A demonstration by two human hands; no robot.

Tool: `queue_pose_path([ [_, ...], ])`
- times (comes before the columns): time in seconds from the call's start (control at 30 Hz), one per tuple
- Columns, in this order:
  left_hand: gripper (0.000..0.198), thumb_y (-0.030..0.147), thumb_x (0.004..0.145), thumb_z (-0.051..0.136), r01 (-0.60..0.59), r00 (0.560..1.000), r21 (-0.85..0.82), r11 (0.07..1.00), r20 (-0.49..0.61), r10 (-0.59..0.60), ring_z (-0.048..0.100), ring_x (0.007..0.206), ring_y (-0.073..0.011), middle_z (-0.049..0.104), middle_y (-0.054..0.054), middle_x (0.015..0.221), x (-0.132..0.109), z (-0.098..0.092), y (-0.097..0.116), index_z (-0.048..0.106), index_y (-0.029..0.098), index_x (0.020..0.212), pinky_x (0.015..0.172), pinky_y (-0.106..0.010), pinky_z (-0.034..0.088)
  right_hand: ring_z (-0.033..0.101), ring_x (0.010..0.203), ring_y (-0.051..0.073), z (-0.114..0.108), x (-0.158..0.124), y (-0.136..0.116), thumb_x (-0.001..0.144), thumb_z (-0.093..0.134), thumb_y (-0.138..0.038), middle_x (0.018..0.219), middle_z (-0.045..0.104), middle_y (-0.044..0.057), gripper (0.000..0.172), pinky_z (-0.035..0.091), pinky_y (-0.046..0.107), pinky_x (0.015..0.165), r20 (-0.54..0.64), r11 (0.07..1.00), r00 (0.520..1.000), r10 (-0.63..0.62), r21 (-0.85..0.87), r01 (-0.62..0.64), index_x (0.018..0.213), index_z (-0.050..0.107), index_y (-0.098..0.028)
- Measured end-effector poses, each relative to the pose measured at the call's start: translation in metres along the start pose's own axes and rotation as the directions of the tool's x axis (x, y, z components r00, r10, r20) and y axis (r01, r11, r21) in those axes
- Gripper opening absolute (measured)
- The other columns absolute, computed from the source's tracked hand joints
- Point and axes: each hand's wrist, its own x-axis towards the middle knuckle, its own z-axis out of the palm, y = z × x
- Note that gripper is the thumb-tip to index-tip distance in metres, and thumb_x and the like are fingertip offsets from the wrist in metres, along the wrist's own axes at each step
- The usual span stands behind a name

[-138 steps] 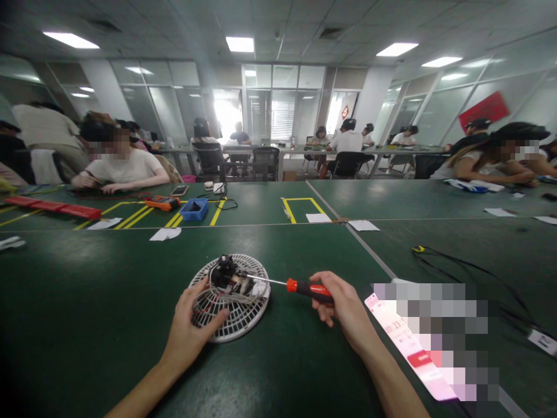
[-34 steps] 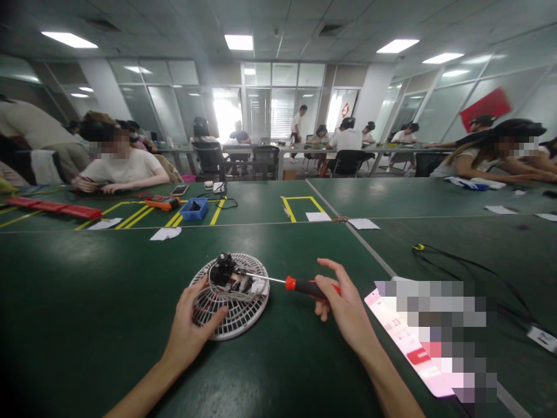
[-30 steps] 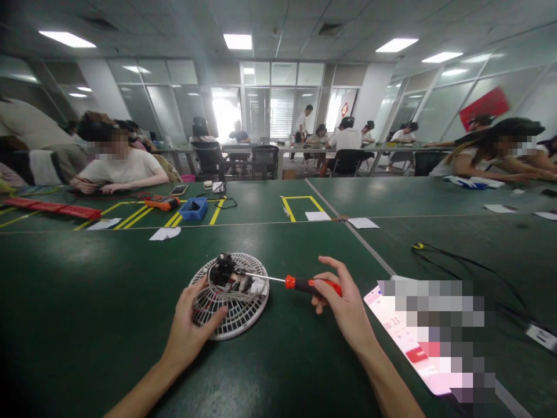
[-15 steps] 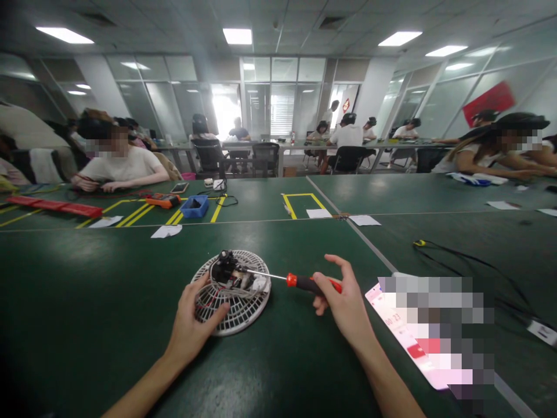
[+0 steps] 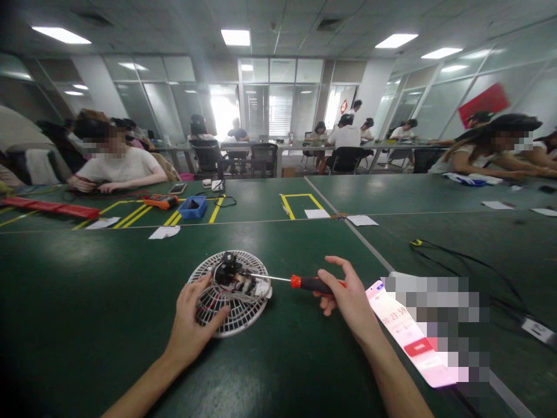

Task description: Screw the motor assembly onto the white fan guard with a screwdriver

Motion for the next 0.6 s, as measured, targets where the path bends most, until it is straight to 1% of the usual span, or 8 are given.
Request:
queue_pose_path([
  [0.2, 0.068, 0.048, 0.087, 0.072, 0.017, 1.000, -0.017, 1.000, 0.008, -0.017, 0.056, 0.132, -0.0324, 0.063, -0.010, 0.130, -0.0003, -0.0005, 0.0002, 0.050, 0.028, 0.148, 0.121, -0.063, 0.033, 0.061, 0.041, 0.019, 0.0003, -0.0019, -0.0023, 0.073, 0.076, -0.056, 0.059, 0.070, 0.000, 0.074, 0.048, 0.026, 0.035, 0.004, 1.000, 1.000, -0.017, 0.003, 0.017, 0.133, 0.051, -0.021],
  [0.33, 0.055, 0.049, 0.085, 0.073, 0.017, 1.000, -0.018, 1.000, -0.004, -0.017, 0.055, 0.132, -0.0336, 0.064, -0.009, 0.124, 0.0000, -0.0007, -0.0008, 0.063, 0.027, 0.134, 0.121, -0.063, 0.033, 0.058, 0.040, 0.017, 0.0000, -0.0020, -0.0026, 0.073, 0.076, -0.055, 0.056, 0.070, -0.002, 0.073, 0.047, 0.025, 0.034, 0.009, 0.999, 0.999, -0.047, 0.019, 0.047, 0.132, 0.050, -0.021],
  [0.4, 0.050, 0.049, 0.085, 0.073, 0.009, 1.000, -0.014, 1.000, -0.006, -0.009, 0.056, 0.132, -0.0339, 0.063, -0.009, 0.123, 0.0002, -0.0006, -0.0010, 0.065, 0.026, 0.129, 0.122, -0.063, 0.033, 0.058, 0.040, 0.017, -0.0002, -0.0014, -0.0027, 0.072, 0.077, -0.056, 0.055, 0.070, -0.001, 0.074, 0.047, 0.025, 0.034, 0.010, 0.998, 0.999, -0.052, 0.027, 0.052, 0.131, 0.050, -0.020],
  [0.5, 0.049, 0.047, 0.085, 0.074, -0.006, 1.000, -0.012, 1.000, -0.012, 0.006, 0.057, 0.130, -0.0339, 0.064, -0.009, 0.122, 0.0003, -0.0005, -0.0007, 0.065, 0.026, 0.129, 0.120, -0.064, 0.034, 0.058, 0.040, 0.018, -0.0020, -0.0010, -0.0017, 0.071, 0.078, -0.056, 0.056, 0.071, 0.000, 0.075, 0.047, 0.025, 0.033, 0.003, 0.997, 0.998, -0.059, 0.040, 0.058, 0.130, 0.051, -0.020],
  [0.6, 0.047, 0.045, 0.086, 0.074, -0.027, 0.999, -0.015, 1.000, -0.026, 0.027, 0.057, 0.129, -0.0344, 0.064, -0.009, 0.121, 0.0001, -0.0007, -0.0008, 0.065, 0.026, 0.128, 0.118, -0.066, 0.036, 0.057, 0.039, 0.017, -0.0068, -0.0027, 0.0011, 0.074, 0.077, -0.057, 0.054, 0.070, -0.001, 0.071, 0.047, 0.023, 0.035, -0.007, 0.995, 0.996, -0.083, 0.050, 0.084, 0.129, 0.051, -0.020],
])
